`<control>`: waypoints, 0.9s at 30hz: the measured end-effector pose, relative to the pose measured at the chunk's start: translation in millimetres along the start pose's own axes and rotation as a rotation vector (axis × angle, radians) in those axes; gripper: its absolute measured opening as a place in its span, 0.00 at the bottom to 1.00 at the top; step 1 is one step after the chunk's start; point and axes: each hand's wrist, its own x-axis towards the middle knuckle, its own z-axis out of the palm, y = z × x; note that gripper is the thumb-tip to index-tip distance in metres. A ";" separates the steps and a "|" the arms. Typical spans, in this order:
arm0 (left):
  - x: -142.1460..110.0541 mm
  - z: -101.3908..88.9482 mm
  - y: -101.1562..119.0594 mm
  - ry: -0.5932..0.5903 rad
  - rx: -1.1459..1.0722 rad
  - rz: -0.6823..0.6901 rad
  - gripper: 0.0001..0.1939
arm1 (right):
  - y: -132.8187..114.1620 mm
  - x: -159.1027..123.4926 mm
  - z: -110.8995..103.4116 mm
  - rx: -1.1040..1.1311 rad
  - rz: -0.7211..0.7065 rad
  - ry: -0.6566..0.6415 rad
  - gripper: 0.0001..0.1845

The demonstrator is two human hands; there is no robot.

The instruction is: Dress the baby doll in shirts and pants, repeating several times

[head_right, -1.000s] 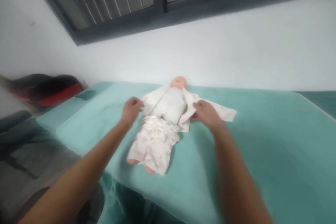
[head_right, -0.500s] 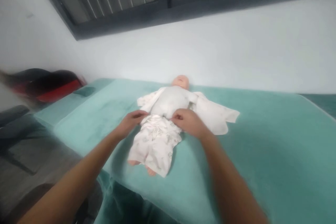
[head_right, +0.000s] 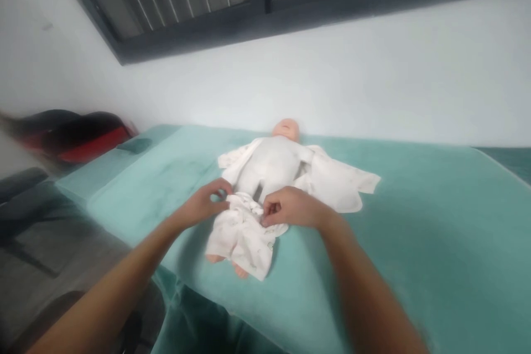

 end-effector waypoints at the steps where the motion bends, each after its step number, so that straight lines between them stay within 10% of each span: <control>1: -1.2 0.4 -0.2 0.010 0.012 -0.009 0.07 | -0.7 -0.7 0.2 0.007 0.015 -0.015 0.10; 13: -5.4 1.5 -0.6 -0.012 0.065 0.052 0.07 | -3.0 -3.9 4.1 0.029 -0.067 -0.049 0.15; 20: 12.4 23.7 -1.1 0.249 -0.286 -0.055 0.06 | -6.3 3.4 11.1 0.062 -0.199 0.055 0.12; 27: 53.9 27.6 11.5 0.364 0.052 -0.170 0.04 | -4.7 17.2 25.6 0.061 -0.162 0.198 0.12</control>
